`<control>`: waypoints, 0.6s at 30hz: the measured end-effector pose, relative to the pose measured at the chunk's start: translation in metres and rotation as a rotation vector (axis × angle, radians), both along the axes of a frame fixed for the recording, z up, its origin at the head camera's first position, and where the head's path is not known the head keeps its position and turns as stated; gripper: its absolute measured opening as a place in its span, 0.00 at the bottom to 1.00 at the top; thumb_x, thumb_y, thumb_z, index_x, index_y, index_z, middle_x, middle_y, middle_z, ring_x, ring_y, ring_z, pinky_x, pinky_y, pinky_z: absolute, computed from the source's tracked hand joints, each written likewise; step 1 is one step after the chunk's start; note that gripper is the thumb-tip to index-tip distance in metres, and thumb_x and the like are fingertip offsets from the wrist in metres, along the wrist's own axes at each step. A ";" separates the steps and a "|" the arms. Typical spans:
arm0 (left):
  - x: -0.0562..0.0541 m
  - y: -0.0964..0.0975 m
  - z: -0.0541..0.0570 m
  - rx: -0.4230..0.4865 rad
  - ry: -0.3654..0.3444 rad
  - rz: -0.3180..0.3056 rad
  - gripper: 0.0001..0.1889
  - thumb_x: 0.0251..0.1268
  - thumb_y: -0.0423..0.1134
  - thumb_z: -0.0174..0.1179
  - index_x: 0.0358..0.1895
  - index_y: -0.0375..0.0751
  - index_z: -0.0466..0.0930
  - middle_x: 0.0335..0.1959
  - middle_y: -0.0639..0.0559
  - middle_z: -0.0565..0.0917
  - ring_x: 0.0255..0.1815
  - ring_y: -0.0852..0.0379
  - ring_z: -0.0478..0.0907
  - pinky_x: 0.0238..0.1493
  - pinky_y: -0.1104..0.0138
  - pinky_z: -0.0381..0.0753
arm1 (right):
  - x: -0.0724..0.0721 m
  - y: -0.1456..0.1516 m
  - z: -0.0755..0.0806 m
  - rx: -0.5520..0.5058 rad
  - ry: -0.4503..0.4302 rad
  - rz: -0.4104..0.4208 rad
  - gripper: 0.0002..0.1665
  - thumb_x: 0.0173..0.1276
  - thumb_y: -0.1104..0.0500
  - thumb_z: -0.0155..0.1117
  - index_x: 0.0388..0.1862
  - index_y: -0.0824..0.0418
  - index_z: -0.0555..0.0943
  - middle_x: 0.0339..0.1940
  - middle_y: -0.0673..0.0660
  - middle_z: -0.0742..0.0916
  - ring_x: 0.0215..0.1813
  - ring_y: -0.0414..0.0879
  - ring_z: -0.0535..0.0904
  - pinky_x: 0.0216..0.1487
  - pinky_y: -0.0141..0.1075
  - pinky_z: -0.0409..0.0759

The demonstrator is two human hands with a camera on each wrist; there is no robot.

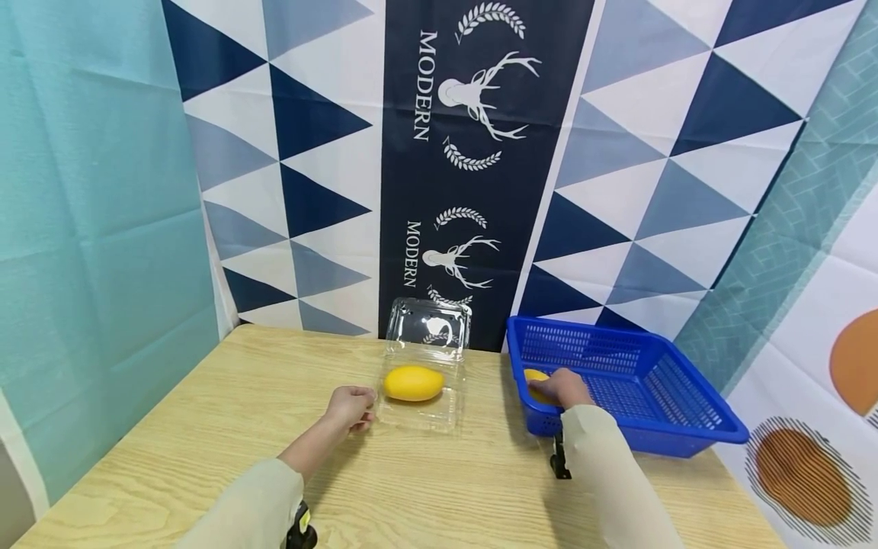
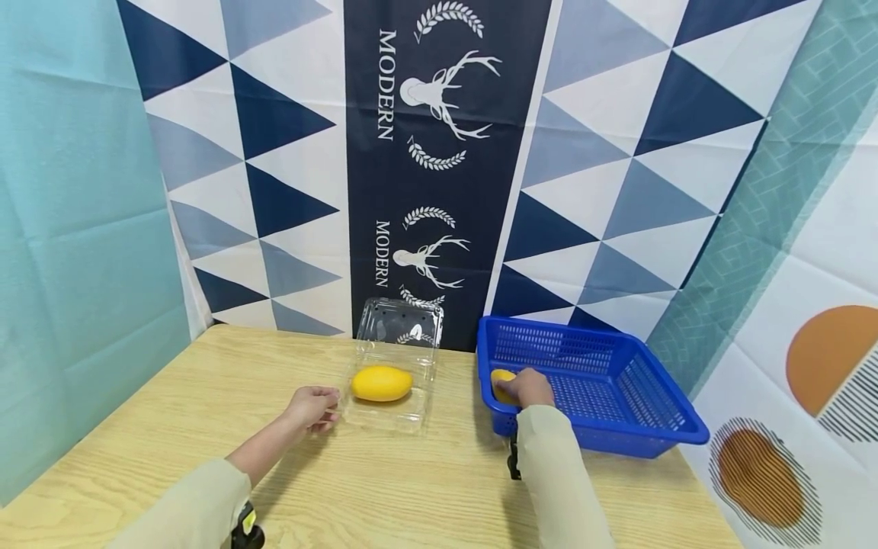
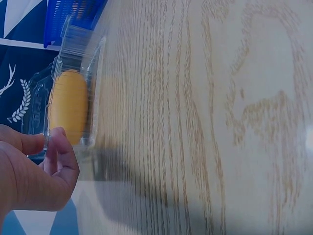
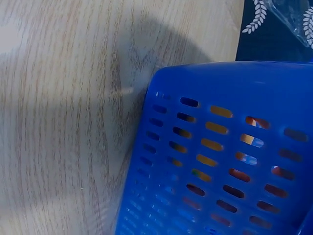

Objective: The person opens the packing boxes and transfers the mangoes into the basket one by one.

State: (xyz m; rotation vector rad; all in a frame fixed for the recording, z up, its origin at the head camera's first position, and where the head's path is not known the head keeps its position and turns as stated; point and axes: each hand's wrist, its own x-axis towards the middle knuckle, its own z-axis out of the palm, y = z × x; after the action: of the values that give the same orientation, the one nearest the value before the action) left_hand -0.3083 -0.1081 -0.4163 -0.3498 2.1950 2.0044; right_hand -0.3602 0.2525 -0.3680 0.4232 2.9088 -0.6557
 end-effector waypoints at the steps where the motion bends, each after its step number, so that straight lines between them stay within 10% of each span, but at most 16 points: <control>1: 0.000 0.000 0.000 -0.002 0.001 -0.001 0.17 0.71 0.33 0.47 0.59 0.28 0.68 0.46 0.37 0.74 0.22 0.61 0.74 0.22 0.74 0.76 | 0.000 0.000 0.001 -0.002 -0.007 0.001 0.26 0.63 0.42 0.59 0.28 0.66 0.75 0.24 0.57 0.75 0.31 0.50 0.72 0.33 0.38 0.74; 18: 0.002 0.001 0.000 -0.022 0.015 0.013 0.15 0.71 0.32 0.47 0.56 0.27 0.71 0.41 0.39 0.76 0.24 0.59 0.74 0.24 0.72 0.77 | 0.002 0.001 0.009 0.042 -0.053 0.043 0.29 0.64 0.37 0.55 0.17 0.58 0.69 0.18 0.52 0.69 0.27 0.46 0.69 0.29 0.35 0.69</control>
State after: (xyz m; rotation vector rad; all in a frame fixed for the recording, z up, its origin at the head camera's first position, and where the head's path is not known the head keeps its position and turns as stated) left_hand -0.3063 -0.1072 -0.4163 -0.3537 2.2306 1.9973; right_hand -0.3587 0.2539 -0.3595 0.3764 2.8770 -0.5692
